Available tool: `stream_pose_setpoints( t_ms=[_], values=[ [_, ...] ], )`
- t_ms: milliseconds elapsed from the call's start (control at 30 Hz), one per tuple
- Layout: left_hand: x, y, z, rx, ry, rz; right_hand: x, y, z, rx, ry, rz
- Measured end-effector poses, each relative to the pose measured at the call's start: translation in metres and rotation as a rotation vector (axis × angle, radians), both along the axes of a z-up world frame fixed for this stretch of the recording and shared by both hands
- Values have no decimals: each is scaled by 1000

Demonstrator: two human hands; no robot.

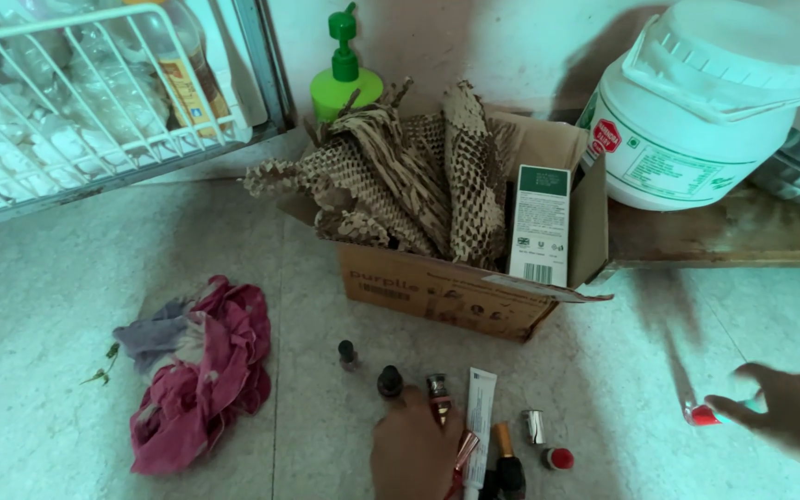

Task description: The recorder is organizing several bottles of nail polish and a small garment on the floor near a mini-fridge.

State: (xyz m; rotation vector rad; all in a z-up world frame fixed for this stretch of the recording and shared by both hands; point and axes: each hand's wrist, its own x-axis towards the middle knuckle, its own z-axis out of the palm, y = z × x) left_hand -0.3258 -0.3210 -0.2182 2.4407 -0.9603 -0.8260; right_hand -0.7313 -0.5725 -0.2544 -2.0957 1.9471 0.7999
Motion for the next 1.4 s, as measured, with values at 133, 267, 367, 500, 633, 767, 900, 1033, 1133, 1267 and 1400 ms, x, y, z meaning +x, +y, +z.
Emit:
stream_pose_setpoints(
  t_ms=[133, 267, 367, 500, 633, 767, 900, 1033, 1133, 1267, 1400],
  values=[
    [-4, -4, -16, -6, 33, -23, 70, 28, 39, -407, -131, 291],
    [-9, 7, -26, -233, -111, -159, 137, 87, 35, 54, -884, 439],
    [-11, 17, 7, -298, -168, -333, 251, 144, 117, 273, -911, 238],
    [-1, 18, 12, -377, -102, -383, 294, 149, 135, 361, -1002, 320],
    [10, 28, 47, -731, 127, -222, 313, 151, 143, 323, -1106, -2],
    [5, 25, 96, -858, 512, 133, 329, 156, 146, 398, -1351, -266],
    [3, 16, 95, -891, 448, 336, 335, 156, 153, -443, -1058, 1023],
    [3, 11, 81, -890, 479, 481, 337, 169, 170, -306, -1165, 584],
    [4, 12, 80, -771, 894, 622, 326, 161, 161, -343, -1123, 828],
    [18, 22, 65, -474, 1379, 639, 301, 136, 144, -387, -997, 1487],
    [36, 16, 51, -396, 1401, 592, 312, 154, 204, -90, -1306, 1319]
  ],
)
